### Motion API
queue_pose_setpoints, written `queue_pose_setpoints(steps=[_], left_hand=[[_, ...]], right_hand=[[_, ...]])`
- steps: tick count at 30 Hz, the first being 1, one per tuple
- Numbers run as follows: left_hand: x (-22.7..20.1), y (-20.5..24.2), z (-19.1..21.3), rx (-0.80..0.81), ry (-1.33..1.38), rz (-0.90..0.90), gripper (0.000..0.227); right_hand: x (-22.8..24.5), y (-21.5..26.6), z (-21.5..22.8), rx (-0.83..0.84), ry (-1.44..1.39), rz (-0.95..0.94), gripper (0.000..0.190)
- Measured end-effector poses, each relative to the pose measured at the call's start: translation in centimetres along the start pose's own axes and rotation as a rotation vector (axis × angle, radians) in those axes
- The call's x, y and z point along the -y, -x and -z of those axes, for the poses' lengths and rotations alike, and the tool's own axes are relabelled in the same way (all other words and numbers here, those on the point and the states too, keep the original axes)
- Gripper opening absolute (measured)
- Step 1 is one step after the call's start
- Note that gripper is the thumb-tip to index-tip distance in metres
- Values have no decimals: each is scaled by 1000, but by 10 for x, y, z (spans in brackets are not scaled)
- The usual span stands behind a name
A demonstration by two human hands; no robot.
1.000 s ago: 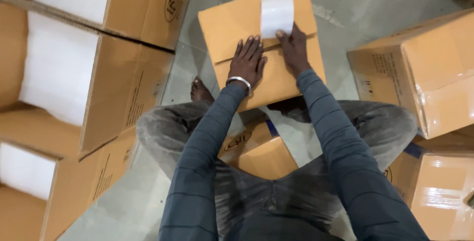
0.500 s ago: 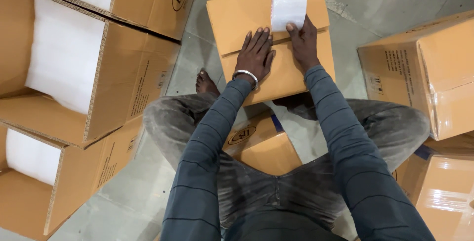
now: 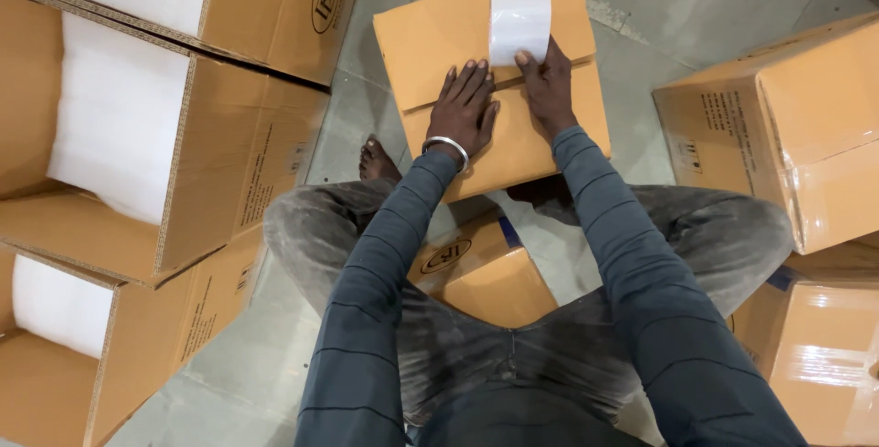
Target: The person seals cardboard boxes with clear adhesive tape while sitting on the floor.
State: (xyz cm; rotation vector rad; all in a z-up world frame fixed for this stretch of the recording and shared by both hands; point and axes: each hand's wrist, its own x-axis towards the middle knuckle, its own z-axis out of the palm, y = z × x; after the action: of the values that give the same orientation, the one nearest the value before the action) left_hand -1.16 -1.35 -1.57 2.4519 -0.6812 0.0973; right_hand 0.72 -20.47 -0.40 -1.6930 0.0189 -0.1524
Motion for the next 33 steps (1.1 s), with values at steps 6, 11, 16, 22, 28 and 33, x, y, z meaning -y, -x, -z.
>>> queue_pose_setpoints(steps=[6, 11, 16, 22, 28, 33], left_hand=[[-1, 6, 2, -61, 114, 123, 39], [0, 8, -1, -137, 176, 151, 44], [1, 7, -5, -177, 113, 125, 48], [-2, 5, 1, -195, 134, 125, 50], [3, 6, -4, -174, 128, 133, 56], [5, 7, -5, -154, 207, 218, 56]], right_hand=[[8, 10, -10, -13, -47, -16, 34], [5, 11, -18, -34, -96, -44, 34], [-3, 12, -17, -2, -114, -11, 34], [-17, 12, -19, -18, -21, -1, 41], [-45, 16, -13, 4, 9, -1, 49], [0, 16, -2, 191, 44, 173, 45]])
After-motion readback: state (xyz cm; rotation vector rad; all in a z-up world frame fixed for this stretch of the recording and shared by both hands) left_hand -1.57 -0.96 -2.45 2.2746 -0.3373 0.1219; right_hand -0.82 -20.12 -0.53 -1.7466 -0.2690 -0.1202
